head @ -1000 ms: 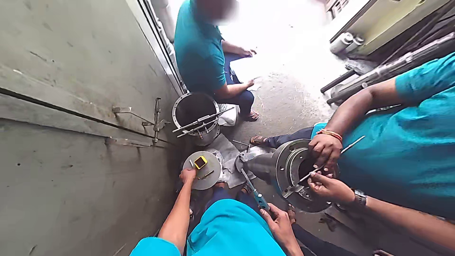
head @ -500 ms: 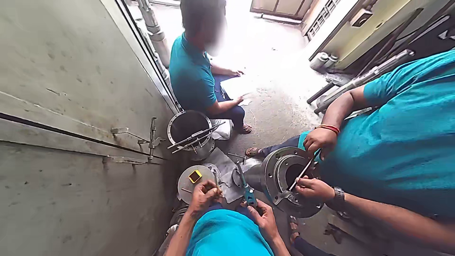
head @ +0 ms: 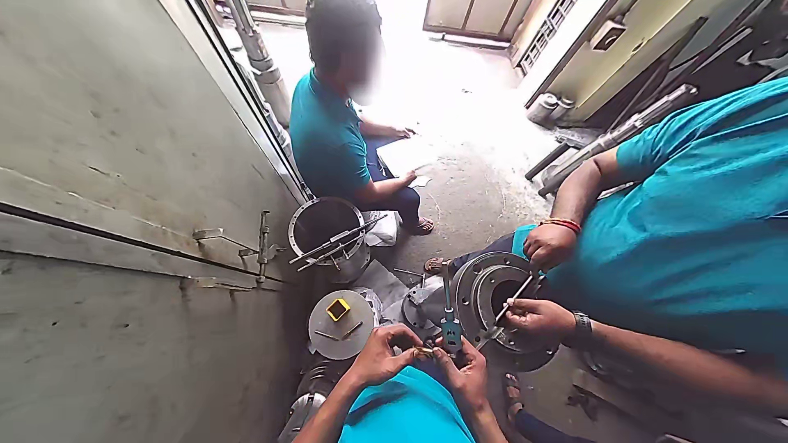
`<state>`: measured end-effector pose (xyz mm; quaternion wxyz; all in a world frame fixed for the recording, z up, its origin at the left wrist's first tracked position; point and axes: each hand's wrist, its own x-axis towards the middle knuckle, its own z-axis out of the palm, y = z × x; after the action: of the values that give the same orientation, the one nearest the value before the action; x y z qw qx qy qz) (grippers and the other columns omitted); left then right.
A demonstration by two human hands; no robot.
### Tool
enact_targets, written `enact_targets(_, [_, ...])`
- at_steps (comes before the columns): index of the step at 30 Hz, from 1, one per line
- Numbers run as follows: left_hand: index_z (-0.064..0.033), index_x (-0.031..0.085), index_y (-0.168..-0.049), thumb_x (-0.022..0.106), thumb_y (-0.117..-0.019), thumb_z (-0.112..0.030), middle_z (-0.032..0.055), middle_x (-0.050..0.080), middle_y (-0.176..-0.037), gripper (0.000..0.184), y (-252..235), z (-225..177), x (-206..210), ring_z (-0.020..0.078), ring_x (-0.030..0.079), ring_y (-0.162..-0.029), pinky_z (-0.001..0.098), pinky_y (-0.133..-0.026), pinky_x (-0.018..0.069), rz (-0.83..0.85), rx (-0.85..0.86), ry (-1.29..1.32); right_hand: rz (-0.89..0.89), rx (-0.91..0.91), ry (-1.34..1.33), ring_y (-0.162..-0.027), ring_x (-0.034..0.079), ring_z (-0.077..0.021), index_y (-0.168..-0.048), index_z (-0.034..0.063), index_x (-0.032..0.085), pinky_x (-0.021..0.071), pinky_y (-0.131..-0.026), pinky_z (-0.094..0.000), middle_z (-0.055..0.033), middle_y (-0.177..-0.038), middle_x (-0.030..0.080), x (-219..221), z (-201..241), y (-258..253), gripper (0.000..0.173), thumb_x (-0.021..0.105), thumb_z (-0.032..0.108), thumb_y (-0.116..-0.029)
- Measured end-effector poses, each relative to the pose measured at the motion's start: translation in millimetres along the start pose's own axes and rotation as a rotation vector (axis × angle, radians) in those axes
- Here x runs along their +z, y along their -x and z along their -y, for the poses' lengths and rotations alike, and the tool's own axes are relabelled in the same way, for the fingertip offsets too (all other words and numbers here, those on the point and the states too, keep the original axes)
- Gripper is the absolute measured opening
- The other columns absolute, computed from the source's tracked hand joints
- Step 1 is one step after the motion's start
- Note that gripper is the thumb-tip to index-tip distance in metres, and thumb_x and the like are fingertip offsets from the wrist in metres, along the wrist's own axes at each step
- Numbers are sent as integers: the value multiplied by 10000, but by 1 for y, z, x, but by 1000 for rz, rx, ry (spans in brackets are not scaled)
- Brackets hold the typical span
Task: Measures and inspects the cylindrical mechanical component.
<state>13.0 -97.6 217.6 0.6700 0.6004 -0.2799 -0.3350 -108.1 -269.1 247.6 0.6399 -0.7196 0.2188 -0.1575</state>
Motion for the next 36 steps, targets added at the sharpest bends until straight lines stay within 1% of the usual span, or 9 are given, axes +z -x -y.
enact_targets(4, [28, 728, -1046, 695, -892, 9, 86, 740, -1044, 159, -3, 0, 4, 142, 718, -920, 320, -851, 616, -118, 33, 191, 72, 37, -50, -648, 685, -80, -995, 26, 732, 594, -608, -246, -16, -810, 745, 2, 1, 3, 177, 735, 172, -895])
enact_targets(8, [43, 681, -1173, 739, -881, 1, 104, 749, -1013, 301, -5, -8, 3, 175, 731, -875, 342, -805, 629, -205, -156, 387, 102, 59, -131, -641, 693, -116, -1005, -1, 713, 602, -613, -268, -53, -791, 741, 6, 1, 4, 159, 723, 117, -899])
enact_targets(16, [15, 719, -952, 722, -855, 39, 78, 730, -849, 100, -10, -5, 2, 141, 696, -759, 310, -758, 605, -370, -269, 557, 54, 38, -29, -645, 702, -111, -988, 17, 718, 609, -615, -266, -37, -786, 746, 11, 0, 5, 146, 737, 130, -898])
enact_targets(19, [38, 689, -970, 668, -889, 53, 88, 721, -828, 84, -16, 1, -12, 157, 698, -733, 315, -735, 611, -493, -253, 458, 33, 24, -39, -642, 700, -111, -998, 11, 716, 603, -608, -258, -42, -790, 748, 7, -2, 6, 147, 723, 117, -896])
enact_targets(21, [32, 694, -1141, 671, -927, -6, 107, 761, -1032, 219, -18, 8, -25, 182, 743, -930, 351, -862, 625, -375, -228, 173, 9, 9, -44, -631, 699, -114, -989, 0, 711, 608, -605, -261, -45, -773, 745, 4, -3, 6, 134, 715, 95, -895])
enact_targets(23, [-71, 564, -1443, 662, -974, -194, 70, 629, -1420, 494, -20, 11, -31, 168, 625, -1273, 397, -1065, 534, -111, -230, -117, -20, 8, -38, -623, 690, -100, -993, -4, 704, 595, -601, -244, -38, -759, 742, 2, -3, 6, 130, 708, 85, -898])
enact_targets(24, [-105, 509, -1502, 663, -976, -277, 66, 567, -1496, 574, -20, 11, -28, 172, 584, -1326, 415, -1081, 515, -26, -226, -180, -35, 9, -32, -621, 688, -93, -1002, -6, 700, 591, -597, -237, -35, -757, 741, 2, -3, 6, 136, 704, 85, -900])
enact_targets(30, [4, 708, -1118, 705, -948, -99, 73, 758, -1013, 199, -24, 4, 5, 148, 733, -897, 324, -857, 615, -38, -220, 203, -69, 18, 60, -636, 700, -86, -1001, 14, 709, 600, -606, -239, -17, -772, 748, 2, -5, 8, 157, 727, 125, -892])
enact_targets(36, [11, 715, -1055, 610, -933, -30, 75, 749, -943, 166, -22, 3, 10, 161, 723, -815, 340, -772, 619, -113, -320, 377, -30, -18, 314, -636, 673, -19, -958, 107, 723, 587, -592, -242, 57, -767, 726, 3, -10, 11, 209, 767, 289, -865])
